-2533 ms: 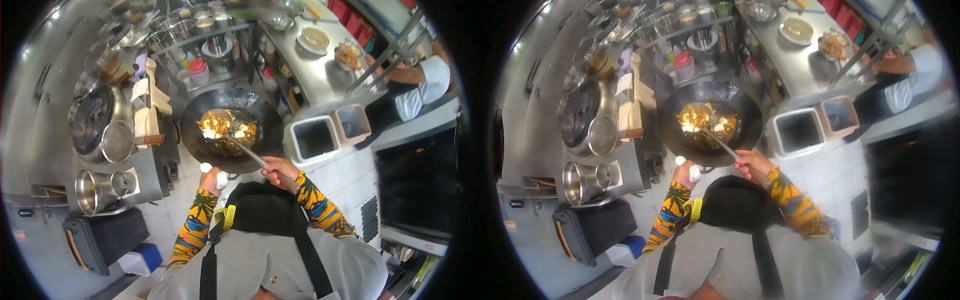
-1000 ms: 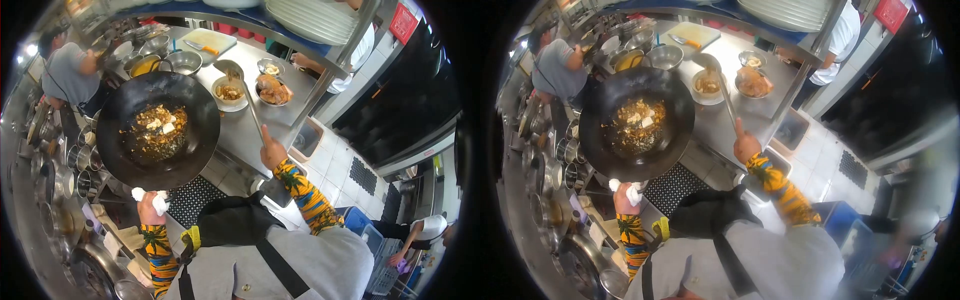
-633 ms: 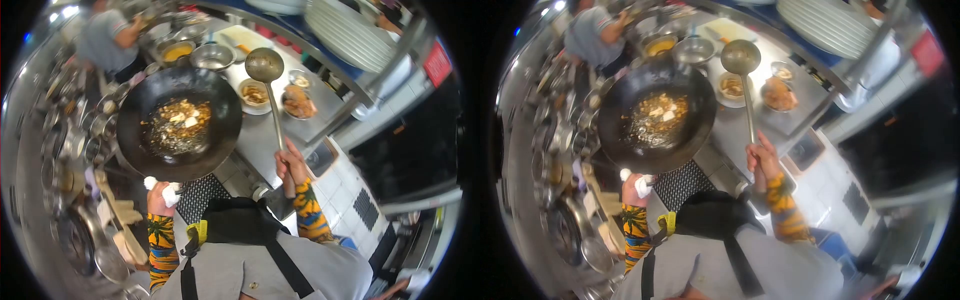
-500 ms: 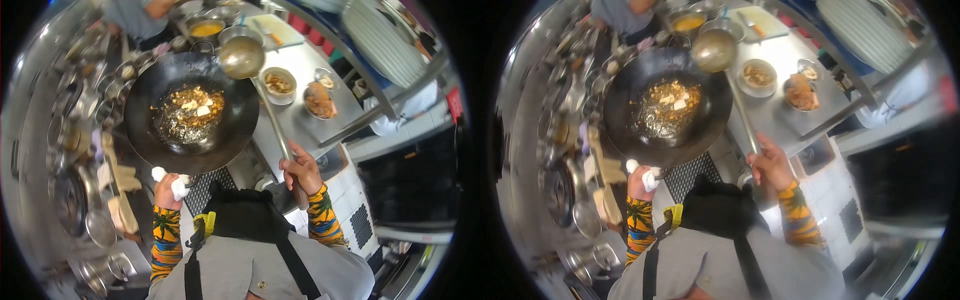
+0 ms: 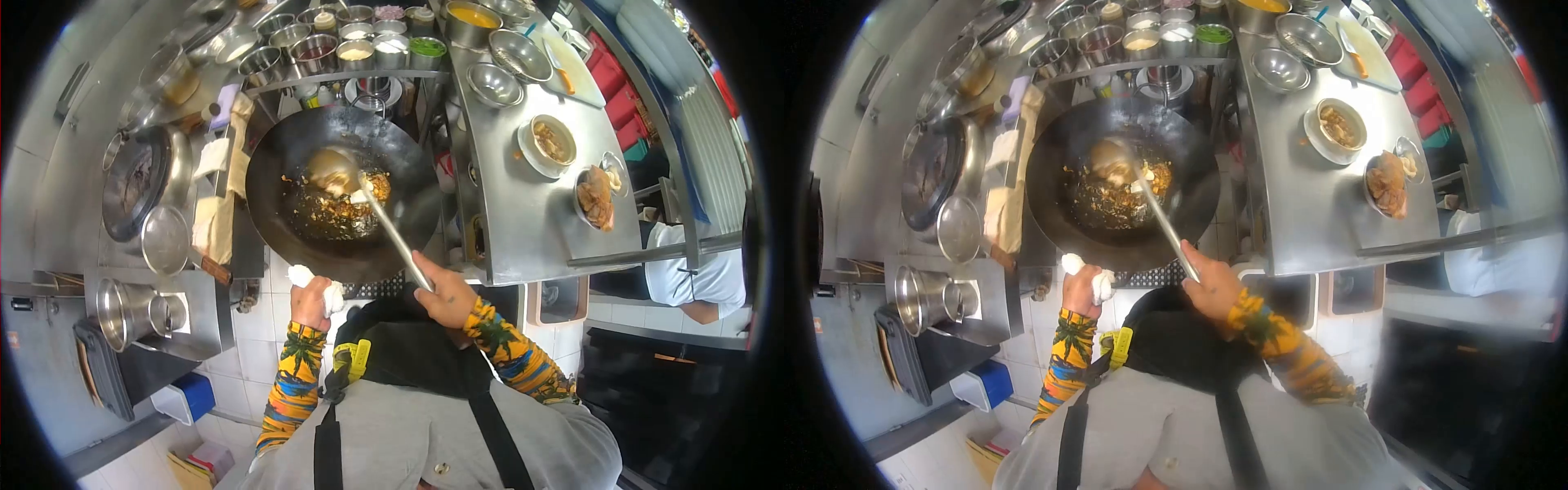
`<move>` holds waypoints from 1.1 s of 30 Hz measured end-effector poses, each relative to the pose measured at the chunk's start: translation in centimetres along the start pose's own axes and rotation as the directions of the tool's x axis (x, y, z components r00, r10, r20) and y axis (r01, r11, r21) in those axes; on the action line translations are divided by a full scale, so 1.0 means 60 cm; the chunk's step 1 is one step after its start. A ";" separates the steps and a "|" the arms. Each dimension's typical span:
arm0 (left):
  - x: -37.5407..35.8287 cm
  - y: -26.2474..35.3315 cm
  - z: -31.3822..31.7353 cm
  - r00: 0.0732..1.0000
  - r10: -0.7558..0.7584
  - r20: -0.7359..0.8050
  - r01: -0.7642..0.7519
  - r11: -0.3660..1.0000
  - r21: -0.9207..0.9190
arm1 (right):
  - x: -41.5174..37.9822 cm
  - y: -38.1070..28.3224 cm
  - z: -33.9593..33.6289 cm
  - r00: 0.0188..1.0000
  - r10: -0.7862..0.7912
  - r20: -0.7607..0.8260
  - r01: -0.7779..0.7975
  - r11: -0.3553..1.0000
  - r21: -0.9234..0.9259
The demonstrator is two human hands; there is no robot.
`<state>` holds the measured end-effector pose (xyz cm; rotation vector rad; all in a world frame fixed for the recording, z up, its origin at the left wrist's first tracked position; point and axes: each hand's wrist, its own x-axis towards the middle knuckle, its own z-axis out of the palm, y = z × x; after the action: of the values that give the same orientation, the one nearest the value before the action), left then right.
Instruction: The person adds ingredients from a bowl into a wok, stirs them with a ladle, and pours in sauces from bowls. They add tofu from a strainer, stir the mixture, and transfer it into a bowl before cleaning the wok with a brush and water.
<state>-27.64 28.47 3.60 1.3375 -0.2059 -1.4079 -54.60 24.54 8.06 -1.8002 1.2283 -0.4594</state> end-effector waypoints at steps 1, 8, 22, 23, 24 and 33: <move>0.004 -0.003 -0.010 1.000 -0.014 -0.021 0.014 1.000 -0.004 | -0.005 -0.024 -0.017 0.987 0.105 0.124 -0.121 0.984 0.130; 0.040 -0.035 -0.093 0.995 0.081 -0.062 -0.076 0.994 0.079 | 0.060 0.001 -0.025 0.967 0.242 0.074 -0.230 0.962 -0.145; 0.047 -0.030 -0.191 0.994 -0.051 -0.095 0.073 0.968 0.239 | -0.058 -0.052 0.151 0.814 -0.094 0.573 -0.579 -0.190 0.793; 0.045 -0.028 -0.207 0.989 -0.128 -0.079 0.137 0.983 0.124 | -0.062 -0.042 0.165 0.828 -0.019 0.560 -0.556 -0.155 0.817; 0.046 -0.026 -0.223 0.977 -0.204 -0.063 0.205 0.979 0.010 | -0.068 -0.036 0.176 0.837 0.075 0.541 -0.531 -0.120 0.839; 0.028 -0.007 -0.195 0.995 0.102 0.023 -0.104 0.980 0.171 | 0.021 -0.034 0.038 0.863 0.393 0.316 -0.504 0.686 0.525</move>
<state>-18.34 33.56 -1.67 1.4369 -0.4087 -1.3365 -51.32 24.70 8.28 -0.9296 1.1791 -0.3315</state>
